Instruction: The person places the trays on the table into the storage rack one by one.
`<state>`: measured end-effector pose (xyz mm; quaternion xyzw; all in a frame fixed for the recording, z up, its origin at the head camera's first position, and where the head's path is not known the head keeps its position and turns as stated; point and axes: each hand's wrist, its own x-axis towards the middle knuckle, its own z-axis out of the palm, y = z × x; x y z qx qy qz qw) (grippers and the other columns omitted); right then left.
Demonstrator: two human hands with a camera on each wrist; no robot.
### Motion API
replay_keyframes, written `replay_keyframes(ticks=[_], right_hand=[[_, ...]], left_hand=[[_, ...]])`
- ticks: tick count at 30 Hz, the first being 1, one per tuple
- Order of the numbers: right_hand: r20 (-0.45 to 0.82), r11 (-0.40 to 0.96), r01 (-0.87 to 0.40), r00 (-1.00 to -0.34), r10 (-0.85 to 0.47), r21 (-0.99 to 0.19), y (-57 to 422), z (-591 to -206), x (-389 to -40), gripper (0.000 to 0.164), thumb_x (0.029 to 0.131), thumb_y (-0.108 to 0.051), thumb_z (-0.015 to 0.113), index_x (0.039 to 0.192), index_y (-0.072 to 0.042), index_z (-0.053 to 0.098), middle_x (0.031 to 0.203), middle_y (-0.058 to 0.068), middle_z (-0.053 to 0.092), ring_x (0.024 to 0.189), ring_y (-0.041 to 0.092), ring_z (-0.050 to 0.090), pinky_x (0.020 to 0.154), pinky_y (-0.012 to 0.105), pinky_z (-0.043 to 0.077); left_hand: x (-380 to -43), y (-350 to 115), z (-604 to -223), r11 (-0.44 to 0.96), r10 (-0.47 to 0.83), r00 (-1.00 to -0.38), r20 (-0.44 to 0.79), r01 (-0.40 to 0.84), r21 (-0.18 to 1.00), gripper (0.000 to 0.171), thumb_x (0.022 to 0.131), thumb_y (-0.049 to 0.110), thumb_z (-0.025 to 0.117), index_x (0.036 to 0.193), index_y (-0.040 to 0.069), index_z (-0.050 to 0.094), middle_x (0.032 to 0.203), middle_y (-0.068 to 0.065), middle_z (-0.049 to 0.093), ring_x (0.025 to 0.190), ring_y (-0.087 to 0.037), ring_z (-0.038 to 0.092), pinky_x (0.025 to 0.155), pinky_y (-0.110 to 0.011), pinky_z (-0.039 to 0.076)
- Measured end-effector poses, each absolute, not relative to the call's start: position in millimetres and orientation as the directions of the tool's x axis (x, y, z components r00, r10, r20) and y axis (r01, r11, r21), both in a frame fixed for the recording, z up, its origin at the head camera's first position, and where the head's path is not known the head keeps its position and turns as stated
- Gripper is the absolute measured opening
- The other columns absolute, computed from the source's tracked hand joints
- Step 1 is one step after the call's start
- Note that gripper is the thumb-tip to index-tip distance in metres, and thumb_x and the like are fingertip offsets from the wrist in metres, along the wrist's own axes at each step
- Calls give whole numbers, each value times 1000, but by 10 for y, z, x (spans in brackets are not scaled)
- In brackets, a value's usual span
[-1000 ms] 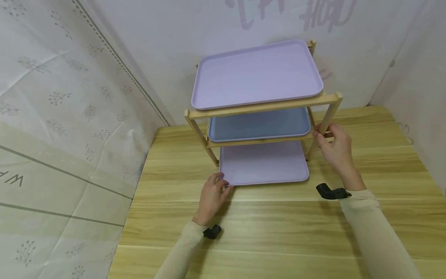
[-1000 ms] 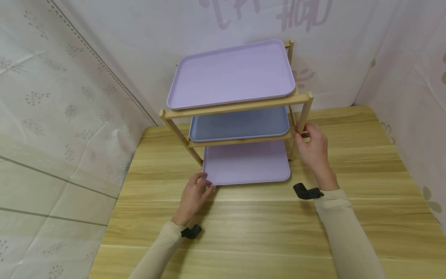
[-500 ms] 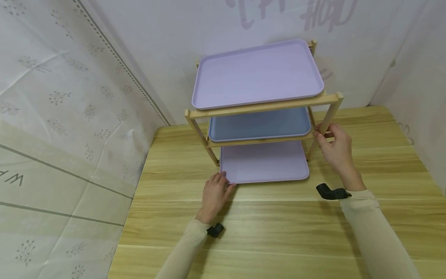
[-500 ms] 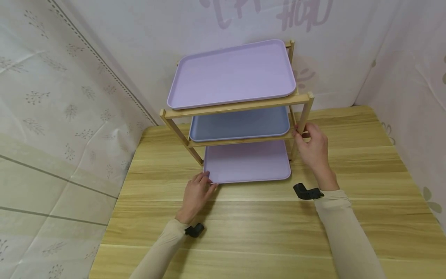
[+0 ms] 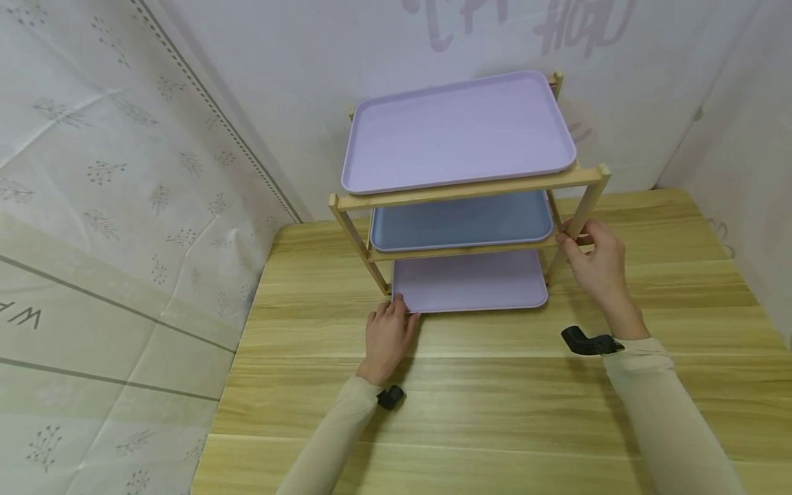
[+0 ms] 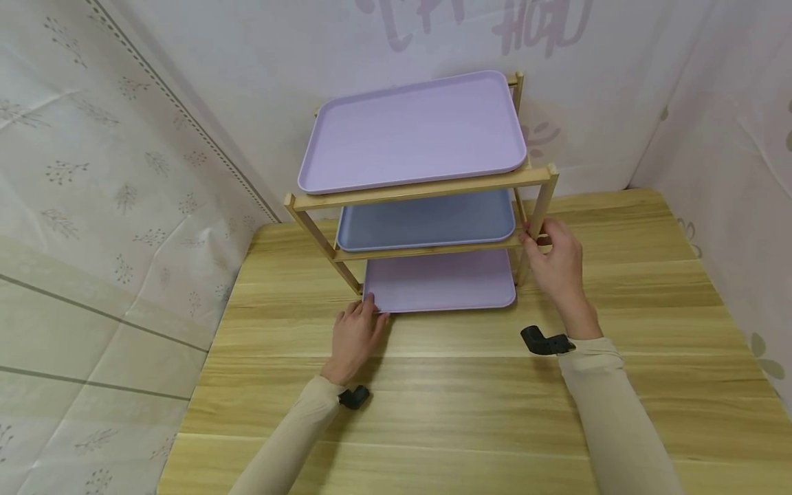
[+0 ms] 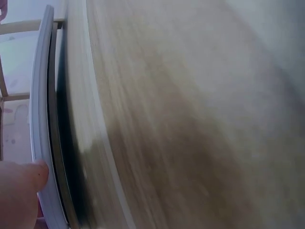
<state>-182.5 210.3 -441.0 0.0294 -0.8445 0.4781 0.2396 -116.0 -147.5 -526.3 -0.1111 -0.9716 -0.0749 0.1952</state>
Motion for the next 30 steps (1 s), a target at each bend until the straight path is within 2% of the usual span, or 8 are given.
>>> replay_keyframes(ticks=[7,19,30], right_hand=[[436,544,-279,-881,183,-791,2111,-4424,-1828,19,88,-6,66,104,4,66,96,12,63,77,-13,49,55,2,41],[422,537,-267,-887,188,-800,2112,-4421,-1830,18,88,-7,66,103,3,66,95,10,63,75,-13,50,52,3,43],[405,517,-260,-895,190,-816,2099,-4420,-1835,18,89,-8,65,103,3,66,96,10,62,76,-11,51,51,5,45]], left_hand=[[-1260,-1411,-5259,973,170,-914,368,216,86,26,92,34,64,94,9,62,103,-7,67,86,-30,62,64,-42,50],[-1414,-1334,-5275,987,98,-944,316,134,94,25,97,34,56,98,10,60,111,-6,65,80,-30,65,61,-43,49],[-1524,-1327,-5245,988,105,-920,378,139,62,23,94,31,62,90,8,59,95,-6,66,58,-28,64,46,-40,44]])
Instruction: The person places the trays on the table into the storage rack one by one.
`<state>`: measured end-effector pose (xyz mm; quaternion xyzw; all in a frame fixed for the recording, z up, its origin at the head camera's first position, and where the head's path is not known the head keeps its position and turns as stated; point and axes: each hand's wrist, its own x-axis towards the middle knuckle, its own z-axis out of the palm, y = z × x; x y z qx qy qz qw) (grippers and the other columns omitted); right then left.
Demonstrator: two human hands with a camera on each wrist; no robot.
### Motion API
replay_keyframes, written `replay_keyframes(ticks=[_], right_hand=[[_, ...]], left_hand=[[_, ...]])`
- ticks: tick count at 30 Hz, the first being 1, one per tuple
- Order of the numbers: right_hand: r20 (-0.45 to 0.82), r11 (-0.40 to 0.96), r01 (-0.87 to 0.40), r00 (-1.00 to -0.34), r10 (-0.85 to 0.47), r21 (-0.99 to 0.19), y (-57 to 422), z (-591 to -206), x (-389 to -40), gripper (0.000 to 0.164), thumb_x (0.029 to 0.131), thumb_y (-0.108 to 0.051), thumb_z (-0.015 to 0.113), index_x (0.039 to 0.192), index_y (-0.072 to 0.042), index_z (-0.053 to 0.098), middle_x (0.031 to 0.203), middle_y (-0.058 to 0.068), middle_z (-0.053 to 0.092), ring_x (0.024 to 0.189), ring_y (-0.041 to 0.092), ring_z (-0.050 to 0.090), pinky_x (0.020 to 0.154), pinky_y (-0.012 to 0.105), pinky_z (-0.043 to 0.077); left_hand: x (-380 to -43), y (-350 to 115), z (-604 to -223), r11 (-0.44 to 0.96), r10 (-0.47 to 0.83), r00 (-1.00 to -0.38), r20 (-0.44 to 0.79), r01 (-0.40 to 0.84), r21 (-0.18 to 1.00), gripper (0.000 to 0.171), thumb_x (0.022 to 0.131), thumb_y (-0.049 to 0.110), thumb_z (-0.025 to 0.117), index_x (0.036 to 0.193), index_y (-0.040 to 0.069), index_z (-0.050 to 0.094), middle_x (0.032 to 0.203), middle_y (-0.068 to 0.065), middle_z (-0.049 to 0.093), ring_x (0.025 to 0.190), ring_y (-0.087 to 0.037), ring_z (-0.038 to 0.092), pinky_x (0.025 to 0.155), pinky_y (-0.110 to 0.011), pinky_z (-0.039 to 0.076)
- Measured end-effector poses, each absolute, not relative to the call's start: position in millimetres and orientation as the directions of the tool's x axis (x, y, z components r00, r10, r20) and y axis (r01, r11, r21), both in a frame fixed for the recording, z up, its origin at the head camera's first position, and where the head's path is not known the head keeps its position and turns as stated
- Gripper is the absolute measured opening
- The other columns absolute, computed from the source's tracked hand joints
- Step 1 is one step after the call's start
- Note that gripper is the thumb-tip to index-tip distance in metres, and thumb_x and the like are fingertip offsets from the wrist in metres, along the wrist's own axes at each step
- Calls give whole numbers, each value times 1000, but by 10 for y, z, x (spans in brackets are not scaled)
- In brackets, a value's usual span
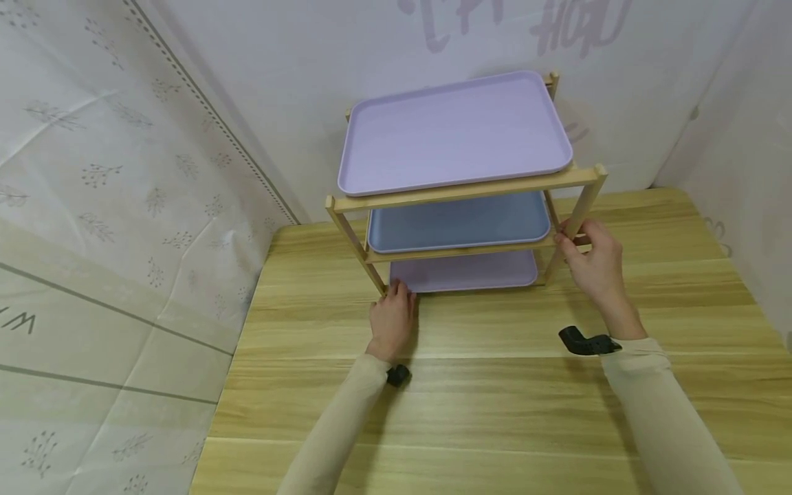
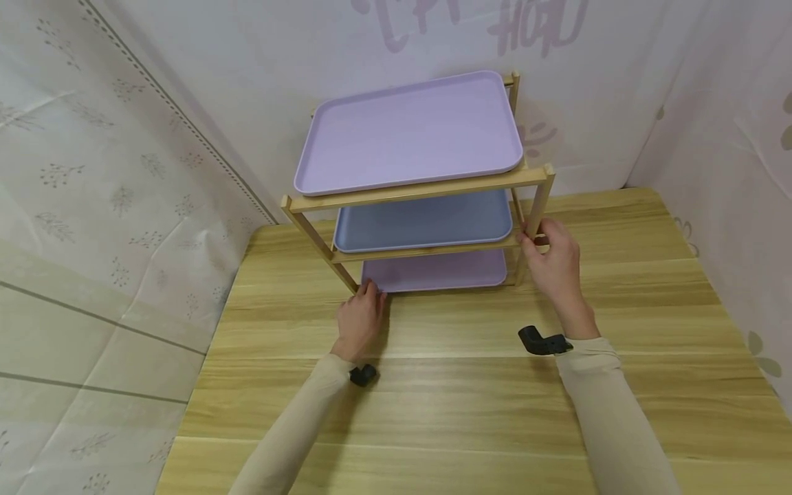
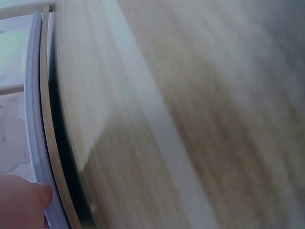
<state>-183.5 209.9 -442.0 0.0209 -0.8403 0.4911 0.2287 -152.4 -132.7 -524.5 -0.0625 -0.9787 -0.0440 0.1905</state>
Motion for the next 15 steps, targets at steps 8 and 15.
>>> replay_keyframes(ticks=[8,15], right_hand=[[405,524,-255,-893,195,-813,2097,-4422,-1834,18,89,-8,65,102,3,66,96,8,61,76,-11,50,51,4,44],[416,532,-263,-890,188,-805,2107,-4428,-1837,18,88,-8,66,102,3,66,95,10,62,76,-12,50,51,3,43]], left_hand=[[-1592,-1327,-5250,990,113,-909,402,138,34,23,94,31,61,89,9,59,89,-6,65,54,-27,63,43,-39,44],[-1625,-1307,-5239,991,108,-899,424,130,22,24,92,31,64,88,8,60,89,-6,67,54,-27,63,43,-40,45]])
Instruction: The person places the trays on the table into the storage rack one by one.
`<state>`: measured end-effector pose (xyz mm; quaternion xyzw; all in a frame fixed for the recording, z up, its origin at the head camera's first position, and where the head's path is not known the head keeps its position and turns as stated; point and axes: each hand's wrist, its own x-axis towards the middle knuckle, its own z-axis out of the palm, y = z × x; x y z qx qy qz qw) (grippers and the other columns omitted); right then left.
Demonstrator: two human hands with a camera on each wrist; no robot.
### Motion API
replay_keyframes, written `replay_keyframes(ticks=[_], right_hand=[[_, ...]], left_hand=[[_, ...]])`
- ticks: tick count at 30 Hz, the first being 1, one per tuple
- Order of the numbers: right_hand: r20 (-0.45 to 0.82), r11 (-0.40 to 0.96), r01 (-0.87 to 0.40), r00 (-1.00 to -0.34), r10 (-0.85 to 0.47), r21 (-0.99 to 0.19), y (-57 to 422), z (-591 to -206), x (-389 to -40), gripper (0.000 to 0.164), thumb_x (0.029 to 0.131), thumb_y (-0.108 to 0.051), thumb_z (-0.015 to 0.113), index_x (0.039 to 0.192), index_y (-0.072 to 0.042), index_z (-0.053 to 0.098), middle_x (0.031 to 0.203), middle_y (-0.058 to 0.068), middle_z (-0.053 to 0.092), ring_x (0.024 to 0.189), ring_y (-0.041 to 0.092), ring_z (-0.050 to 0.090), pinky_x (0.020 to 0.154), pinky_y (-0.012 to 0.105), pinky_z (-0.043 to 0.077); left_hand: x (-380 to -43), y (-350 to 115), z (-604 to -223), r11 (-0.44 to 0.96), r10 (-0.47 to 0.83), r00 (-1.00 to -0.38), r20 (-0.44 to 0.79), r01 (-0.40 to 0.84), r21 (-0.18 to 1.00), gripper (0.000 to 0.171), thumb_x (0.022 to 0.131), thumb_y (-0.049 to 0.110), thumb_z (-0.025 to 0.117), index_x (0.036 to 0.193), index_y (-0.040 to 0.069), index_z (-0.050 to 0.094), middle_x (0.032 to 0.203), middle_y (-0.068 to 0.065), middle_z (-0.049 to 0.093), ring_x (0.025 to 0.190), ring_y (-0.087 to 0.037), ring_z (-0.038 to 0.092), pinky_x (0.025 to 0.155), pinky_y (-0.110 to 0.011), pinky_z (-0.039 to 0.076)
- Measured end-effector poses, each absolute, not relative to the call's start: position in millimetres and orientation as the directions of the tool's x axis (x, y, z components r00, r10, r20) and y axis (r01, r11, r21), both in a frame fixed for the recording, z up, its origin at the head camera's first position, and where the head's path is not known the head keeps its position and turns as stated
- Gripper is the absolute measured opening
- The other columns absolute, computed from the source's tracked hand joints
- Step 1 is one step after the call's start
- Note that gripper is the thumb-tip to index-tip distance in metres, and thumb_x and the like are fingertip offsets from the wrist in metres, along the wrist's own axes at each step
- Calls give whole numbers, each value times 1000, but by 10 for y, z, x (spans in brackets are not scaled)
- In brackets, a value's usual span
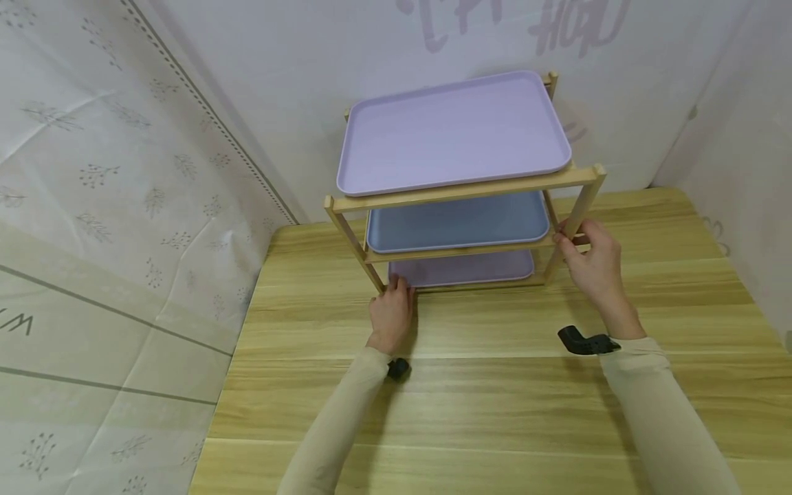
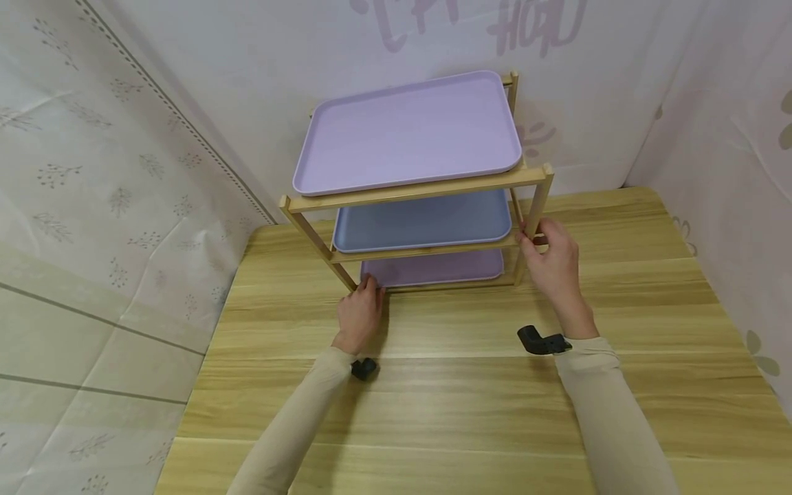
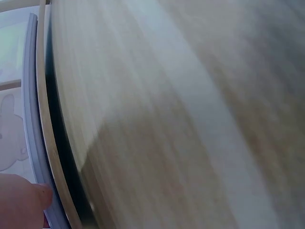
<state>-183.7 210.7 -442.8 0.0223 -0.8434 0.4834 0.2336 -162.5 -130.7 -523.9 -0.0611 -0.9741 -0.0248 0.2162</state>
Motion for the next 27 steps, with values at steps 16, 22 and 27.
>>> replay_keyframes(ticks=[16,22,27], right_hand=[[417,533,-263,-889,191,-804,2107,-4430,-1836,18,88,-8,66,102,3,66,96,8,62,75,-11,50,50,4,43],[431,533,-278,-883,186,-799,2109,-4431,-1841,18,88,-7,66,102,4,66,97,11,63,76,-12,50,51,3,43],[427,530,-274,-884,190,-803,2107,-4440,-1834,17,88,-6,66,102,4,66,95,11,62,75,-10,50,50,4,43]], left_hand=[[-1705,-1297,-5254,992,105,-899,425,124,19,25,93,32,63,89,7,61,88,-6,66,52,-28,63,41,-41,45],[-1715,-1311,-5243,992,101,-915,390,122,27,24,94,32,62,93,8,61,91,-7,67,54,-28,64,42,-42,47],[-1709,-1323,-5243,991,107,-920,378,129,32,23,95,31,61,96,8,63,98,-6,67,53,-26,63,41,-42,48]])
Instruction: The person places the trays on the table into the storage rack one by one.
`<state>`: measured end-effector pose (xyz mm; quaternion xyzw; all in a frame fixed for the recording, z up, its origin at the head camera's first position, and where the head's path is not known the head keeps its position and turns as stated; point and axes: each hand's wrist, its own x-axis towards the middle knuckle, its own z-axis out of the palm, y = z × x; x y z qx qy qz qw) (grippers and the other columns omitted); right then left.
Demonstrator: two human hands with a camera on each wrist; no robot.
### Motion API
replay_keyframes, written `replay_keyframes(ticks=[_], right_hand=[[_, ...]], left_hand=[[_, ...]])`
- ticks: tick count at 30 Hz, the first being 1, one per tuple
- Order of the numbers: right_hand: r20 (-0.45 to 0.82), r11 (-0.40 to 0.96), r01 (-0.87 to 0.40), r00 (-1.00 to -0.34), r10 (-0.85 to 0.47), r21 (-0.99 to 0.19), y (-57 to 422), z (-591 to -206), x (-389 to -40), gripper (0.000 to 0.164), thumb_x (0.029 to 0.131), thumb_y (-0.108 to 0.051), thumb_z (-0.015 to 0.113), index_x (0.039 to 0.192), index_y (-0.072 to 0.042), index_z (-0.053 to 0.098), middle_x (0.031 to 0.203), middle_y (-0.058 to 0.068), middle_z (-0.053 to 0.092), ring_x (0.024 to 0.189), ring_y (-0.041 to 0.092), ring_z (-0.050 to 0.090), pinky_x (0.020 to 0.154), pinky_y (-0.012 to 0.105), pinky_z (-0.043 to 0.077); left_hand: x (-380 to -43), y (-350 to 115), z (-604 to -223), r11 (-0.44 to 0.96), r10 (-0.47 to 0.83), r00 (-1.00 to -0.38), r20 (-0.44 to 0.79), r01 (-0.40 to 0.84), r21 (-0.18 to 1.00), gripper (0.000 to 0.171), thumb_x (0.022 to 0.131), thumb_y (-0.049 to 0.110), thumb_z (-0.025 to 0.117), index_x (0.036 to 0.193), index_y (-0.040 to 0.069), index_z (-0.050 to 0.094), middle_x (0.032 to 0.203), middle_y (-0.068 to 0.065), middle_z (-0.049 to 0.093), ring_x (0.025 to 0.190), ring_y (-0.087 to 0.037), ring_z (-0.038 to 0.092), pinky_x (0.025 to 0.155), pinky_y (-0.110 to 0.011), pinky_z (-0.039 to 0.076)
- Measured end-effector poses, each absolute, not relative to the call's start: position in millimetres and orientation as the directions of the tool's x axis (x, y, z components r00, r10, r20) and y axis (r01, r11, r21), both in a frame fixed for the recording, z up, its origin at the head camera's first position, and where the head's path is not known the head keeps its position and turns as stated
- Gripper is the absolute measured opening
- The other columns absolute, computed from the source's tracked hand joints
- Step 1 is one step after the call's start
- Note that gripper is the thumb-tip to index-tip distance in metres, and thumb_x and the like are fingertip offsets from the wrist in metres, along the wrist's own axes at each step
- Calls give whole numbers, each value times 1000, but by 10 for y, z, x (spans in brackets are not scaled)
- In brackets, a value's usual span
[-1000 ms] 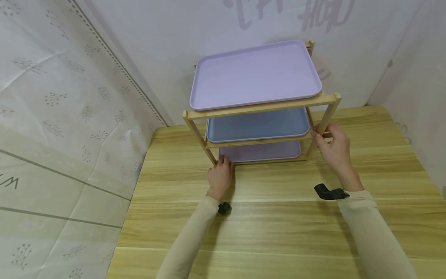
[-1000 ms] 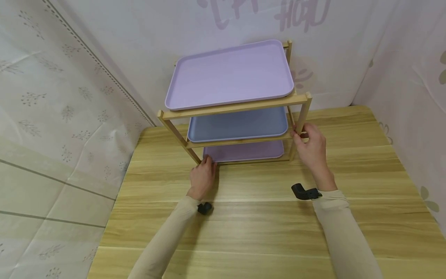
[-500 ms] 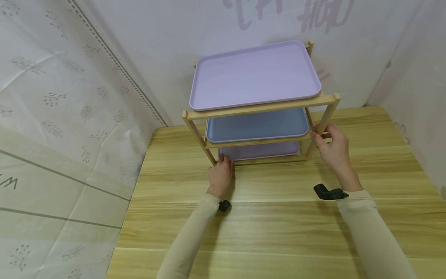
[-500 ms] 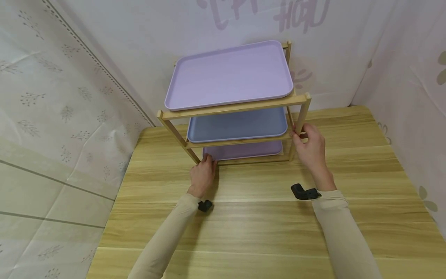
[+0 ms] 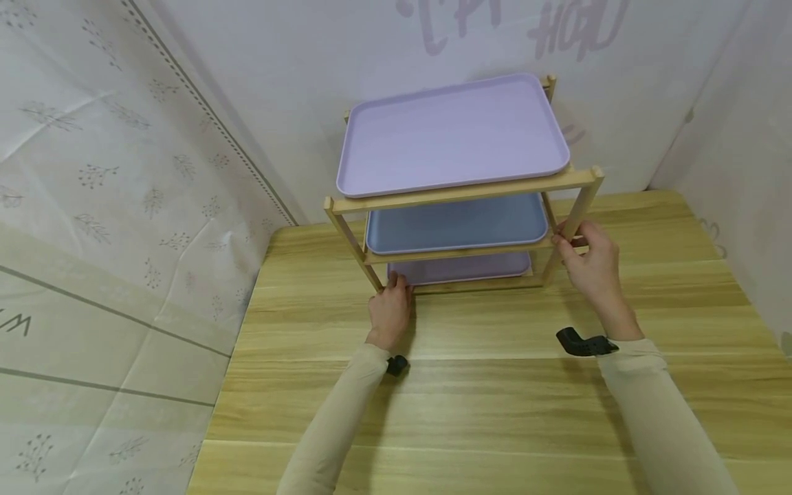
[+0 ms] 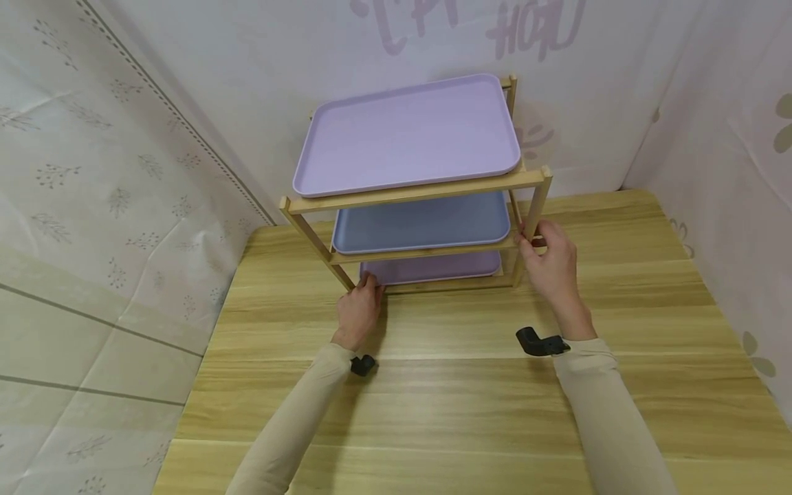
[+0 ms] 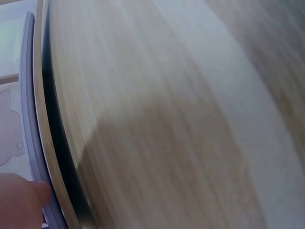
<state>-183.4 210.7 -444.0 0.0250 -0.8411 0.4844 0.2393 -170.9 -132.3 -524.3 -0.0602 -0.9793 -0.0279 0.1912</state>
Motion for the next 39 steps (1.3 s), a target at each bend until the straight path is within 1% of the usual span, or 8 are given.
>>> replay_keyframes(ticks=[5,11,13,16,20,26,33,39], right_hand=[[436,528,-283,-879,190,-801,2112,-4455,-1824,17,88,-5,66,101,5,66,93,12,62,74,-9,50,49,5,44],[430,525,-279,-882,191,-804,2104,-4476,-1827,16,89,-8,65,101,4,66,94,12,62,74,-7,51,49,5,44],[432,525,-281,-882,190,-804,2102,-4485,-1826,16,89,-7,65,100,4,66,94,12,62,74,-7,51,49,5,44],[428,525,-279,-885,186,-804,2103,-4494,-1823,16,89,-7,65,100,4,66,94,12,62,74,-9,50,49,5,44],[423,527,-277,-888,178,-804,2107,-4496,-1823,17,89,-7,65,101,5,65,95,14,62,75,-10,50,50,5,45],[433,524,-293,-886,165,-800,2102,-4495,-1840,16,88,-5,66,101,5,65,95,17,61,76,-10,49,50,5,45],[431,512,-295,-886,168,-807,2091,-4512,-1856,16,88,-6,66,100,5,65,95,16,63,74,-11,50,48,7,46],[416,519,-279,-894,166,-808,2093,-4501,-1852,17,89,-7,66,101,4,65,97,15,64,75,-11,50,50,6,45]], left_hand=[[-1710,-1338,-5256,988,120,-922,368,147,46,23,96,30,59,98,8,64,105,-7,68,50,-24,61,39,-40,48],[-1698,-1381,-5282,979,141,-915,378,185,83,21,97,28,58,93,8,63,108,-9,67,51,-25,60,40,-40,48],[-1682,-1394,-5288,976,152,-910,385,199,86,18,96,25,60,94,7,63,112,-10,67,54,-27,61,42,-41,49],[-1646,-1415,-5309,971,186,-907,377,227,69,10,93,14,62,101,10,65,115,-9,67,64,-30,65,45,-43,51],[-1628,-1446,-5342,962,226,-904,363,267,65,27,86,2,61,109,15,66,115,-6,66,76,-30,68,50,-42,53],[-1679,-1497,-5330,946,232,-905,357,295,135,29,83,-2,61,107,13,69,119,-9,67,68,-31,69,52,-44,54],[-1730,-1566,-5344,934,246,-914,322,312,173,31,84,-5,59,110,11,67,125,-14,65,75,-34,70,57,-46,56],[-1742,-1597,-5334,930,236,-929,285,301,211,34,83,-6,58,111,11,66,127,-12,64,75,-36,70,58,-46,56]])
